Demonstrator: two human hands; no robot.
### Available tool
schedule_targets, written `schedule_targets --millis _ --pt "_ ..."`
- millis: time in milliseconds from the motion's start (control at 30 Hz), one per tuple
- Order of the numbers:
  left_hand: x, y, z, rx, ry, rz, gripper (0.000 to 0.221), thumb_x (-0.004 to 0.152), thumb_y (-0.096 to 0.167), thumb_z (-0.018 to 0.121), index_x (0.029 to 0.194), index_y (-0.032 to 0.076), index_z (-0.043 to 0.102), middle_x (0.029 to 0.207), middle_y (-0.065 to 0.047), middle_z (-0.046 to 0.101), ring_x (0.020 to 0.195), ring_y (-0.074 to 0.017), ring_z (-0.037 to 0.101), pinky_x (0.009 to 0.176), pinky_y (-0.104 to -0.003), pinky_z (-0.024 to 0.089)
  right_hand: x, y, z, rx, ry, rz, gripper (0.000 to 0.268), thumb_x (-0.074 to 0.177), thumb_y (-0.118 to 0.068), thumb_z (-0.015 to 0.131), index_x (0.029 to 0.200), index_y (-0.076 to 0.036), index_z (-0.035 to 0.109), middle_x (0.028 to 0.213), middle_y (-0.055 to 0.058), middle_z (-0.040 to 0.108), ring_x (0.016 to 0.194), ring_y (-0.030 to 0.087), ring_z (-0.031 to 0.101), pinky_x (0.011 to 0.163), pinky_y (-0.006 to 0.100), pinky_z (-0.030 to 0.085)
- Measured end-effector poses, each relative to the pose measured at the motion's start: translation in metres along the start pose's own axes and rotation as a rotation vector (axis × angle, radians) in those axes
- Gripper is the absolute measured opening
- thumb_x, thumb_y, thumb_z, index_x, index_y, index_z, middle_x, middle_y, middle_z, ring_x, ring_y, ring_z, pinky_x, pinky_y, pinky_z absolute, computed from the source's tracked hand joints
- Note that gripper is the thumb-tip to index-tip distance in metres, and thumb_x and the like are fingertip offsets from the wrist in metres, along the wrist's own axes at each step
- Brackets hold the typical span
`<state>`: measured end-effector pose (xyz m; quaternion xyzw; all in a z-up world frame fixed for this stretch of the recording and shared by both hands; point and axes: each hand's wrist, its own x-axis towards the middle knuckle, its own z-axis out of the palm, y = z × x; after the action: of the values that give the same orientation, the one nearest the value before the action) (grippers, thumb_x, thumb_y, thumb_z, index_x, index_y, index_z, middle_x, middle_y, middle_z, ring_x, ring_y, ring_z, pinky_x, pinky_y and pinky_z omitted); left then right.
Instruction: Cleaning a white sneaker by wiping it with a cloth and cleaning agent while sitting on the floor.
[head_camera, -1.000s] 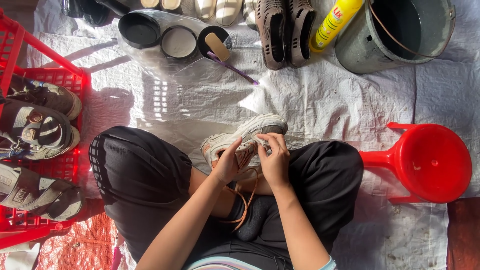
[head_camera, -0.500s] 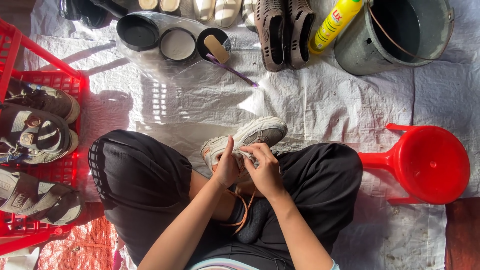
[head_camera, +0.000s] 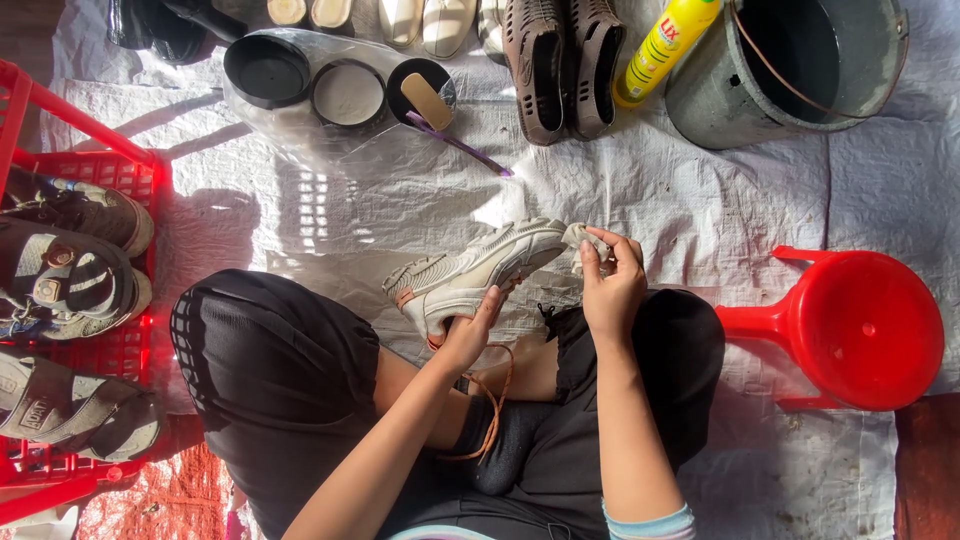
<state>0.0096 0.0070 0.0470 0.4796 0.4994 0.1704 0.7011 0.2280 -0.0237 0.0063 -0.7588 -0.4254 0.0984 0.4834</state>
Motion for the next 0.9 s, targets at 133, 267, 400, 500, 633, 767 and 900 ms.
schedule_targets --millis 133,267,400,500,633,767,900 --pt "0.007 0.000 -0.007 0.110 0.004 -0.025 0.079 0.109 0.065 0.046 0.147 -0.001 0.065 0.149 -0.025 0.063 0.149 -0.0335 0.049 0.126 -0.049 0.039 -0.008 0.040 0.033 -0.025 0.029 0.022 0.020 0.102 -0.011 0.073 0.120 -0.018 0.080 0.107 0.009 0.070 0.097 0.031 0.072 0.084 0.042 0.059" --pt "0.010 -0.019 -0.005 0.202 -0.034 -0.060 0.085 0.107 0.071 0.046 0.151 0.000 0.061 0.156 -0.025 0.057 0.153 -0.0340 0.044 0.129 -0.051 0.034 -0.019 0.003 0.040 -0.063 0.033 -0.046 0.017 0.102 -0.013 0.076 0.117 -0.019 0.081 0.107 0.007 0.071 0.100 0.030 0.074 0.086 0.041 0.060" --pt "0.009 -0.041 -0.003 0.365 -0.092 -0.157 0.098 0.104 0.081 0.038 0.159 0.000 0.050 0.163 -0.026 0.046 0.158 -0.0365 0.035 0.134 -0.054 0.023 -0.019 0.007 0.034 -0.050 -0.007 -0.121 0.015 0.098 -0.017 0.081 0.112 -0.021 0.082 0.105 0.001 0.072 0.092 0.024 0.074 0.080 0.035 0.059" --pt "0.006 -0.033 -0.005 0.376 -0.097 -0.201 0.096 0.106 0.078 0.038 0.162 0.000 0.047 0.166 -0.026 0.044 0.159 -0.0378 0.032 0.135 -0.055 0.020 -0.017 0.006 0.034 -0.059 0.016 -0.139 0.014 0.098 -0.018 0.080 0.111 -0.021 0.081 0.105 -0.001 0.072 0.092 0.022 0.074 0.081 0.035 0.059" --pt "-0.003 0.023 -0.001 0.490 -0.128 -0.230 0.107 0.099 0.089 0.027 0.164 0.005 0.044 0.167 -0.023 0.043 0.161 -0.0341 0.030 0.135 -0.056 0.016 -0.045 -0.035 0.036 0.002 -0.193 -0.332 0.014 0.096 -0.010 0.081 0.108 -0.017 0.082 0.105 0.000 0.073 0.097 0.024 0.077 0.084 0.035 0.062" --pt "-0.005 0.012 0.001 0.487 -0.142 -0.275 0.110 0.096 0.091 0.029 0.161 0.003 0.048 0.166 -0.024 0.045 0.160 -0.0355 0.032 0.135 -0.056 0.018 -0.032 -0.006 0.030 -0.038 -0.100 -0.205 0.015 0.098 -0.013 0.078 0.112 -0.016 0.080 0.109 0.003 0.071 0.094 0.028 0.075 0.079 0.040 0.059" --pt "0.000 0.001 -0.002 0.450 -0.037 0.006 0.071 0.109 0.057 0.044 0.148 0.000 0.062 0.151 -0.027 0.058 0.150 -0.0383 0.045 0.128 -0.056 0.032 -0.052 -0.041 0.028 -0.011 -0.285 -0.328 0.017 0.095 -0.011 0.078 0.111 -0.018 0.080 0.107 0.001 0.070 0.099 0.026 0.075 0.084 0.037 0.061"
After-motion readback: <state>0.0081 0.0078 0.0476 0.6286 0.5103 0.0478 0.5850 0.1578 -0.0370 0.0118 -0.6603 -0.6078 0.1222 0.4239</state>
